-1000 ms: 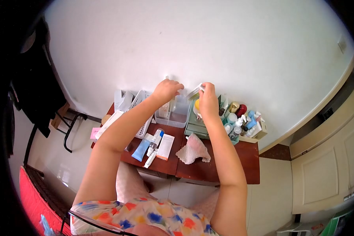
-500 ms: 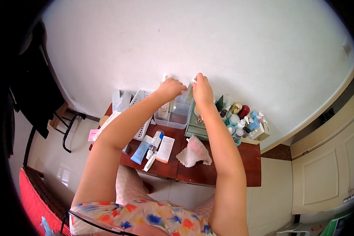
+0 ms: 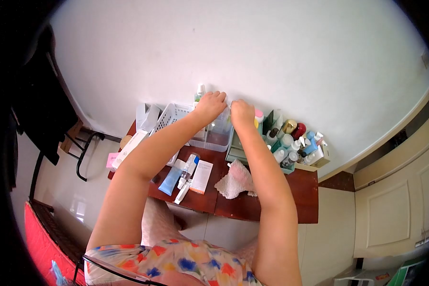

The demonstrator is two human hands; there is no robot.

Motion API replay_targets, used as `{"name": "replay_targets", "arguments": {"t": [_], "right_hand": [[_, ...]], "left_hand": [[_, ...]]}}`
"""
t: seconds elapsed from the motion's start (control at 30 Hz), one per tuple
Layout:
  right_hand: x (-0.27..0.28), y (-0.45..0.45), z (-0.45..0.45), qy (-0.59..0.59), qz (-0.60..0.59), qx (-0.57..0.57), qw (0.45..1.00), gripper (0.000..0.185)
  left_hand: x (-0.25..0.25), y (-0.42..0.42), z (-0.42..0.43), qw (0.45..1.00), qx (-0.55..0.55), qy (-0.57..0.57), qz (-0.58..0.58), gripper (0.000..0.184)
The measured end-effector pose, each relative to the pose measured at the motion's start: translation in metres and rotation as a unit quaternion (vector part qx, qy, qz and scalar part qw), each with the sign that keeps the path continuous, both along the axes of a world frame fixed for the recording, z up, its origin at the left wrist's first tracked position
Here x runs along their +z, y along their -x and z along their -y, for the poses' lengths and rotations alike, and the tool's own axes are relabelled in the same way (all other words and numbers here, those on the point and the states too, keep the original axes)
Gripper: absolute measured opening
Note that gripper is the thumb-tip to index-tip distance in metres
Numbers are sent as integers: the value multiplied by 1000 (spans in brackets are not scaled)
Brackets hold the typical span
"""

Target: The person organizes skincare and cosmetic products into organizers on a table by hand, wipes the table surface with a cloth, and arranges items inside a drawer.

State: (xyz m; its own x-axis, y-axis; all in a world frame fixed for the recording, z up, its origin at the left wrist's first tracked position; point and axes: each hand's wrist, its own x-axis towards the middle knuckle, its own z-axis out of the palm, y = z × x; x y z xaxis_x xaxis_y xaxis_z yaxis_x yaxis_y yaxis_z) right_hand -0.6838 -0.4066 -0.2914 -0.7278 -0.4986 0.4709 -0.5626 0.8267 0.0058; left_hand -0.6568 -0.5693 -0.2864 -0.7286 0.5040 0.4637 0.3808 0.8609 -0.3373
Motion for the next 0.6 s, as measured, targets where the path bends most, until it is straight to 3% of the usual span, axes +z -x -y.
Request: {"name": "replay_targets", "arguments": {"t": [0.1, 0.3, 0.6], "right_hand": [[1, -11, -2, -9, -90, -11, 996, 10], [29, -57, -4, 102, -182, 93, 973, 8], [22, -171, -10, 171, -4, 143, 975, 21]], "left_hand": [[-3, -1, -2, 1000, 17, 18, -13, 16], [9, -46, 15, 992, -27, -110, -49, 35], [50, -194, 53, 991, -13, -133, 26, 42]]}}
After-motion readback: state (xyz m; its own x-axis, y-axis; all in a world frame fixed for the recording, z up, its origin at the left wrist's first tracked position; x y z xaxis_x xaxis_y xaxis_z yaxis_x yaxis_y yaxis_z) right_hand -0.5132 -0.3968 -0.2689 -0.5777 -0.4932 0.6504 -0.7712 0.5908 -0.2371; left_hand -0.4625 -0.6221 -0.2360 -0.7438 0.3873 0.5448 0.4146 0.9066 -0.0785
